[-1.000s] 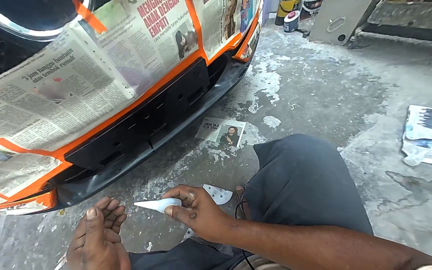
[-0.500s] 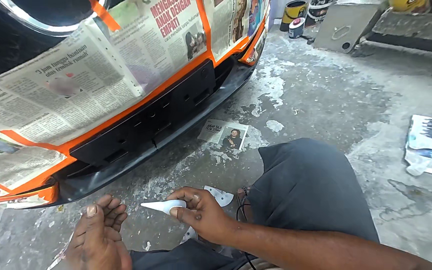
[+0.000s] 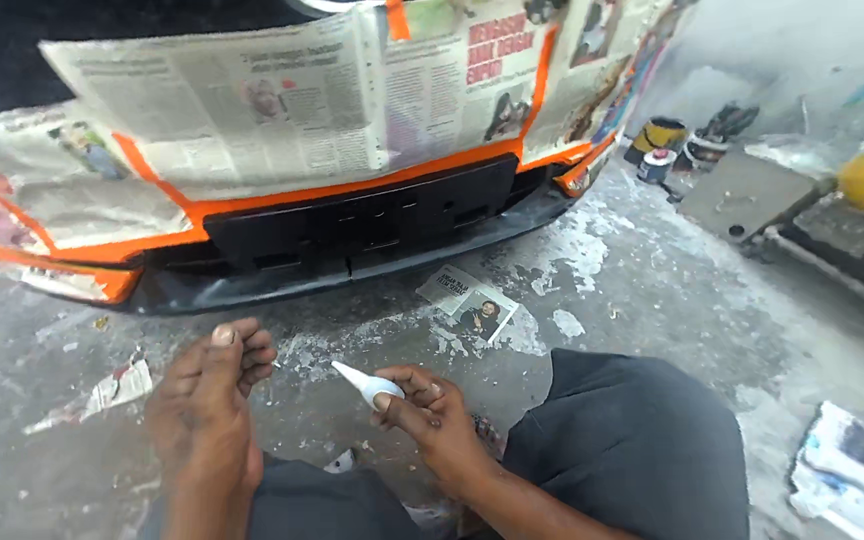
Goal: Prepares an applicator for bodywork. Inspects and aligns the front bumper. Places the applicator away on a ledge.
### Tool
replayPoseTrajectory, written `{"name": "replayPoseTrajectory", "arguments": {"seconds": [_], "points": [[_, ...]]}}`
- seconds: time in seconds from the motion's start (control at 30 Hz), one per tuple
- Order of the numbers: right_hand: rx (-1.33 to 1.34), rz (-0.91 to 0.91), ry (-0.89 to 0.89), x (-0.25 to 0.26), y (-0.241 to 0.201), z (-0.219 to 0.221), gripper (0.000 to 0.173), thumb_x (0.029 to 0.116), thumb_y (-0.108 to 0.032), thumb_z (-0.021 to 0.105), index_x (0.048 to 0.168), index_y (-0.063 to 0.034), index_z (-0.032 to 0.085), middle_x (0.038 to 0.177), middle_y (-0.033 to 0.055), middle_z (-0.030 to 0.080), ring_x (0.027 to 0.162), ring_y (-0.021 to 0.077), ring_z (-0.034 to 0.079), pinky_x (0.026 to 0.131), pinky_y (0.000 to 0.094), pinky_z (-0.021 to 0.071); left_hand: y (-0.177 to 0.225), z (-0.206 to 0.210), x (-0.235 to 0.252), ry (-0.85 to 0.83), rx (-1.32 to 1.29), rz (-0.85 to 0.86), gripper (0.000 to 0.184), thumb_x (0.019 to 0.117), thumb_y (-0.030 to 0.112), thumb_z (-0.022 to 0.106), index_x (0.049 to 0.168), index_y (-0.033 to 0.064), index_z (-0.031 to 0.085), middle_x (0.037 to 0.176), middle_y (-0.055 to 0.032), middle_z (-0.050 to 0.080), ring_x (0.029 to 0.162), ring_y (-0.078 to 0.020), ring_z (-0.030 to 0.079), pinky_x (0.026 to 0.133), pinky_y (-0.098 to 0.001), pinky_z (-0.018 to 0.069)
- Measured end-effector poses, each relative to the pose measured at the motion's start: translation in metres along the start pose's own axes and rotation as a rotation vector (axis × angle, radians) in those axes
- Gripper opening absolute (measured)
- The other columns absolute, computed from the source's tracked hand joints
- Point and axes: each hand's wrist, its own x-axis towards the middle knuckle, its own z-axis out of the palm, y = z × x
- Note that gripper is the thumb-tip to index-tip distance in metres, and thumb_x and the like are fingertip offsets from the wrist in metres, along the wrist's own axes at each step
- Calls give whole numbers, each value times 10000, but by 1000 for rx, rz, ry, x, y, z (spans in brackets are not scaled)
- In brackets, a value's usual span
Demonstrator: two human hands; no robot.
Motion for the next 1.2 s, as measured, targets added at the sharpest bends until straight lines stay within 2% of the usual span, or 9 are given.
{"name": "replayPoseTrajectory", "arguments": {"seconds": [0.27, 0.33, 0.53, 0.7, 0.9, 1.0, 1.07, 1.17, 1.2], "points": [[-208, -155, 46, 0, -37, -38, 229, 963, -114, 657, 1186, -81, 703, 950, 149, 724, 788, 240, 721, 747, 418, 635, 9, -4, 2, 125, -43, -18, 185, 1051, 207, 571, 1047, 78, 703, 934, 0, 723, 816, -104, 700, 768, -280, 601], [-254, -166, 81, 1, -49, -55, 223, 962, -106, 643, 1178, -83, 695, 987, 128, 731, 805, 227, 728, 745, 404, 642, 10, -10, 7, 148, -76, 9, 166, 1038, 174, 589, 1027, 59, 707, 906, -19, 721, 801, -107, 696, 751, -282, 601], [-287, -213, 203, 19, -93, -98, 202, 945, 19, 564, 1122, -51, 633, 978, 117, 736, 793, 235, 751, 717, 404, 662, 13, -26, 13, 180, -129, 41, 160, 1036, 157, 591, 1039, 51, 710, 891, -35, 726, 755, -102, 692, 688, -244, 583], [-358, -243, 258, 33, -121, -127, 201, 980, 7, 516, 1137, -74, 613, 989, 77, 733, 828, 223, 751, 738, 404, 660, 16, -32, 13, 194, -184, 44, 136, 1026, 127, 600, 1021, 40, 704, 886, -37, 720, 733, -95, 686, 668, -237, 583], [-366, -202, 378, 43, -139, -158, 174, 1026, -15, 458, 1148, -89, 557, 965, 57, 723, 797, 202, 749, 739, 387, 658, 14, -36, 14, 178, -146, 28, 128, 1010, 137, 626, 1006, 50, 721, 907, -43, 710, 747, -106, 678, 651, -235, 570], [-305, -168, 431, 45, -138, -164, 152, 1045, -38, 456, 1148, -86, 557, 973, 69, 724, 786, 202, 743, 731, 380, 654, 14, -35, 15, 103, -70, -18, 129, 1013, 166, 639, 1005, 69, 725, 893, -39, 714, 744, -107, 678, 640, -241, 564], [-265, -180, 459, 45, -136, -162, 160, 1042, -39, 467, 1158, -85, 567, 975, 73, 728, 781, 200, 745, 718, 375, 654, 13, -35, 16, -43, 52, -44, 148, 1019, 198, 635, 1022, 78, 721, 900, -39, 706, 769, -117, 677, 664, -272, 568], [-232, -217, 483, 42, -137, -157, 160, 1041, -30, 480, 1162, -82, 571, 975, 76, 723, 776, 204, 742, 711, 381, 655, 3, -30, 18, -419, 396, -33, 203, 1007, 297, 647, 1000, 113, 732, 834, -29, 683, 729, -142, 641, 660, -363, 543], [-219, -230, 486, 42, -137, -156, 155, 1034, -21, 489, 1145, -79, 580, 975, 81, 726, 775, 208, 744, 710, 385, 656, 1, -27, 20, -609, 564, -41, 253, 1004, 356, 647, 1037, 121, 735, 891, -46, 704, 795, -179, 672, 736, -438, 571]]}}
